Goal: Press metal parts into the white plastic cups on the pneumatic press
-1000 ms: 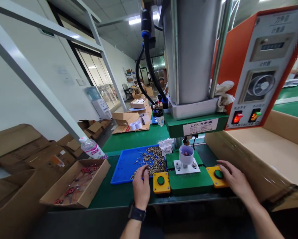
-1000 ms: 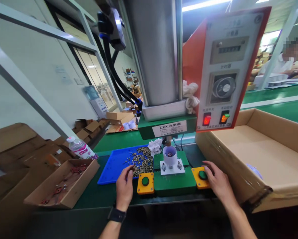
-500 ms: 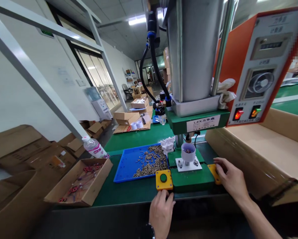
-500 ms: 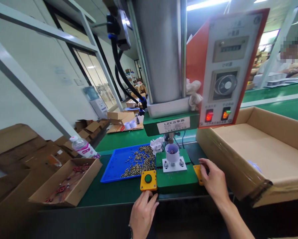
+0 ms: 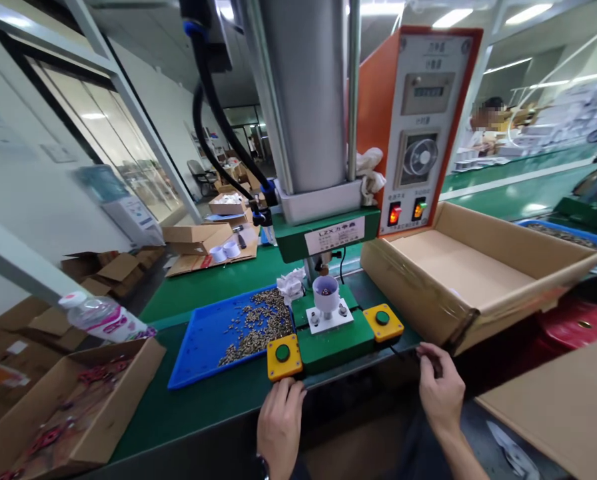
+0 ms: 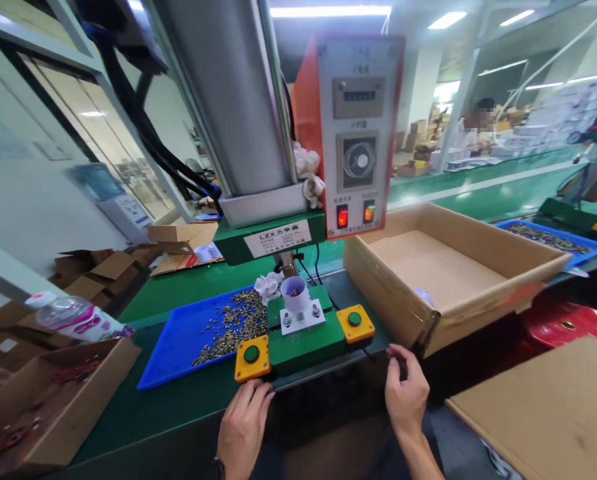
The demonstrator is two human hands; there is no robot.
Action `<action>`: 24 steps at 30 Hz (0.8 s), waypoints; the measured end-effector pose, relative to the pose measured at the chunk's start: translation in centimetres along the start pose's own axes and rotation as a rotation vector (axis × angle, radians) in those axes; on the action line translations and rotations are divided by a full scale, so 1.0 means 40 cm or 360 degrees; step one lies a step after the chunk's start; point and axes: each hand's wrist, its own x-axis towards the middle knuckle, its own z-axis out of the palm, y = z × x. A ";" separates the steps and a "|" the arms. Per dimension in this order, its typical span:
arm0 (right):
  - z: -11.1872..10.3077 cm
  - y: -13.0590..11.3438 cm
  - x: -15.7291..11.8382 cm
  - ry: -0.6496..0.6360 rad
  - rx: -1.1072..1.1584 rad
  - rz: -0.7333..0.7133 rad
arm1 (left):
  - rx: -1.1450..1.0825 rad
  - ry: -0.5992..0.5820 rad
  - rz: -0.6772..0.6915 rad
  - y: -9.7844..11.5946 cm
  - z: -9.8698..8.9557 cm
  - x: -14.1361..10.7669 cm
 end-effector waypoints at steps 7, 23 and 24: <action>-0.003 -0.029 0.047 -0.0038 0.0045 -0.0070 | -0.0168 0.0084 -0.0014 -0.002 -0.054 -0.025; 0.116 -0.121 0.092 -0.0322 0.0054 -0.0232 | -0.0936 -0.0179 -0.0824 -0.241 -0.130 0.304; 0.114 -0.123 0.095 -0.0325 0.0033 -0.0252 | -0.0952 -0.0176 -0.0799 -0.231 -0.128 0.315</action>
